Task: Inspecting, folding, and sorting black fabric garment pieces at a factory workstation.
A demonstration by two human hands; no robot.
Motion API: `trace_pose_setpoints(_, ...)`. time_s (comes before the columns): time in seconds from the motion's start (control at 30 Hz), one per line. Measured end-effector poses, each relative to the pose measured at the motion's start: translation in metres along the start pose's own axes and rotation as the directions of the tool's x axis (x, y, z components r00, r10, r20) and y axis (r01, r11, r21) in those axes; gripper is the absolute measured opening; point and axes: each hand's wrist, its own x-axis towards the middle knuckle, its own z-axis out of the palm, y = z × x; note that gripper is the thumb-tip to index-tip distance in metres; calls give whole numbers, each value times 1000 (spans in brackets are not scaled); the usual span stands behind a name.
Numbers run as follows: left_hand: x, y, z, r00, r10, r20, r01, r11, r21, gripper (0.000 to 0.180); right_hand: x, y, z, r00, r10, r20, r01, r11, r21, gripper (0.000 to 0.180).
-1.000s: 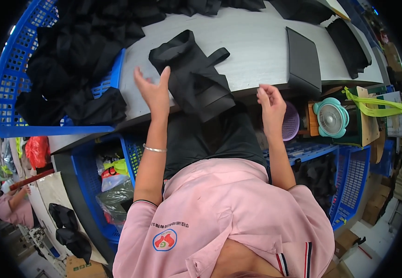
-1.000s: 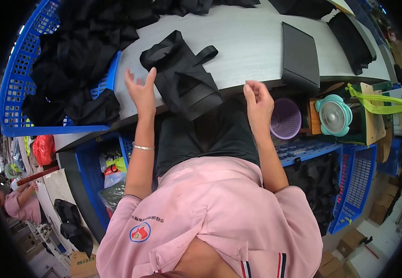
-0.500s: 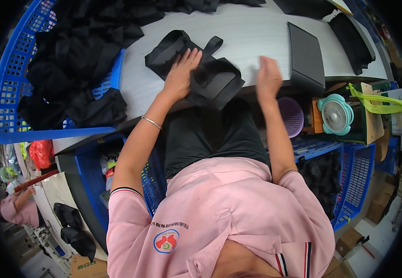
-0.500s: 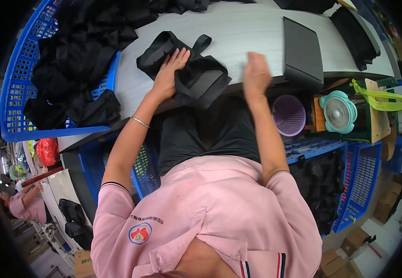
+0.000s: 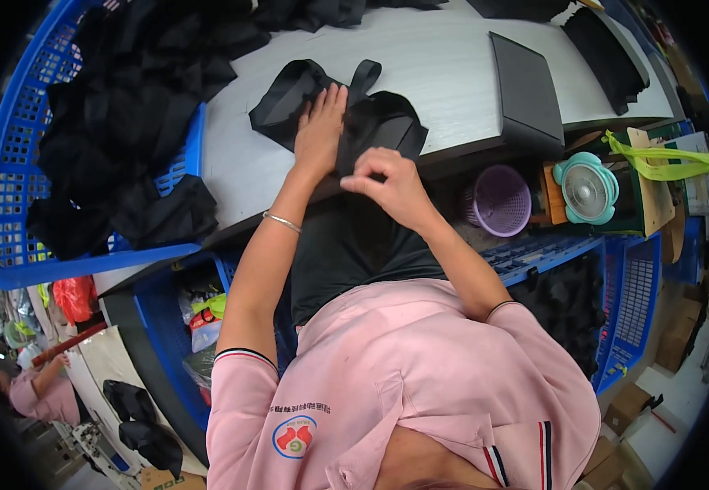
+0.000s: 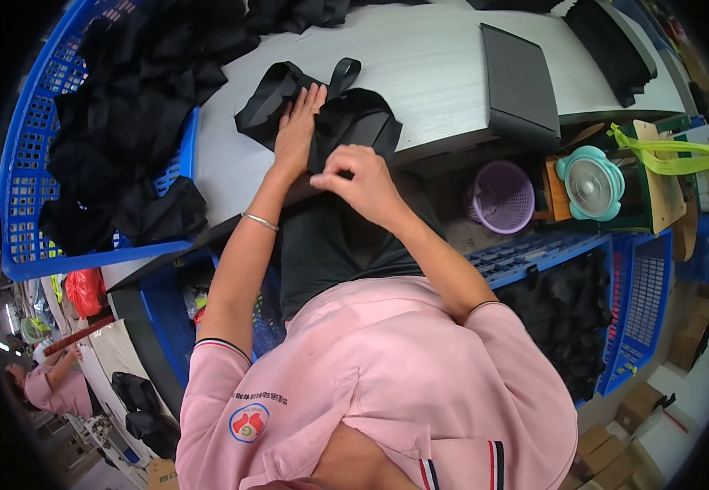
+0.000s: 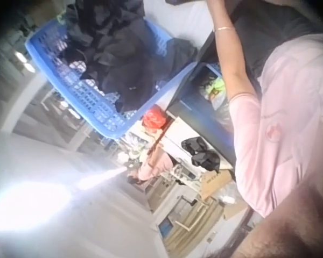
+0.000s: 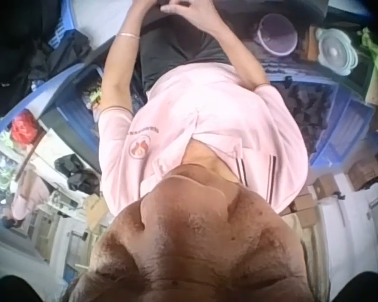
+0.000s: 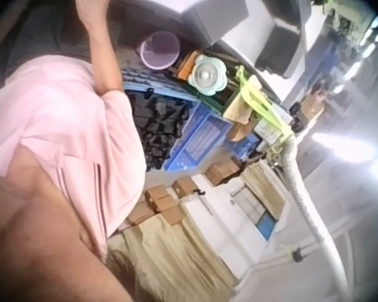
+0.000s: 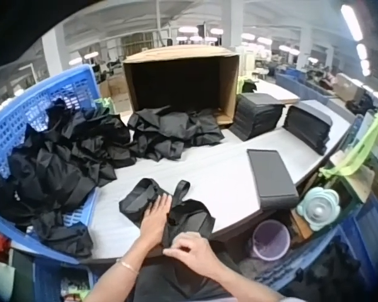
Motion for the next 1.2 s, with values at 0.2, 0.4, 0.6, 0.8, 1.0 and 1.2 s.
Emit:
trace_pose_setpoints(0.2,-2,-2,4,995,62,-81,-60,998,30,69,-68,3,-22,993,28,-114,-27,1000,14,17)
trace_pose_setpoints(0.4,-5,17,-4,999,36,2,-36,999,22,85,-74,50,-44,694,541,-475,-322,824,466,22)
trace_pose_setpoints(0.6,-16,37,-9,994,95,49,-95,995,-11,82,-34,50,-58,745,202,-635,-330,940,-89,24)
trace_pose_setpoints(0.8,-18,38,-13,979,206,4,-204,975,-87,68,-49,60,-79,810,395,-433,-244,899,364,10)
trace_pose_setpoints(1.0,-20,38,-13,982,182,43,-181,983,-34,87,-93,73,-102,662,552,-507,-357,827,434,13)
trace_pose_setpoints(1.2,-18,35,-11,988,149,46,-148,989,-10,73,-84,52,-78,763,508,-400,-309,830,464,25)
